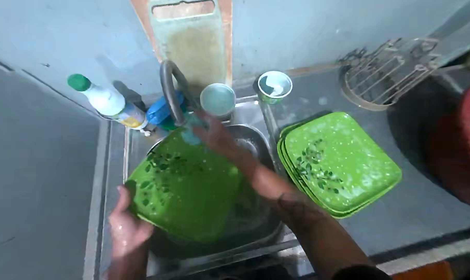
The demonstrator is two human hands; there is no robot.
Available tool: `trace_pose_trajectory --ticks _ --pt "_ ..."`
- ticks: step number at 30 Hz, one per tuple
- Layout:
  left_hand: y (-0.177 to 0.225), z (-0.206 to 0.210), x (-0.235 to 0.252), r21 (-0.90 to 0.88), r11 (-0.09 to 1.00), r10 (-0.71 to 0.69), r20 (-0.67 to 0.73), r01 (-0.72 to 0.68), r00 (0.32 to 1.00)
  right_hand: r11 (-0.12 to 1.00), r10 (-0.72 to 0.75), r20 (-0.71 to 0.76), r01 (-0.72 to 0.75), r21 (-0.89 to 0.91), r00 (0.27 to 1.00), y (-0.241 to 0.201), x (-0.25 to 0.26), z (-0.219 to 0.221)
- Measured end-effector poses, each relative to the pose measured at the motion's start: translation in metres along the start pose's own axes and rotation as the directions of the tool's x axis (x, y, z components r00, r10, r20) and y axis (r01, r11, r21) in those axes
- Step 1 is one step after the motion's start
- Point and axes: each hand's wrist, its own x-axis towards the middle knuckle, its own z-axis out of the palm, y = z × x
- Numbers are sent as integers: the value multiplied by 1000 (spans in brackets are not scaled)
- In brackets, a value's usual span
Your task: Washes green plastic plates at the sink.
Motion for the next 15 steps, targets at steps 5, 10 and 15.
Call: trace_pose_trajectory --ticks 5,10,15 --pt "-33 21 -6 -28 999 -24 11 25 1000 915 -134 94 159 -370 987 37 -53 62" --pt "-41 25 -7 91 995 38 72 -45 997 872 -406 51 404 -276 912 15 -134 100" --pt "-16 3 -17 192 974 79 209 -120 975 823 -76 54 93 -560 996 69 -125 27"
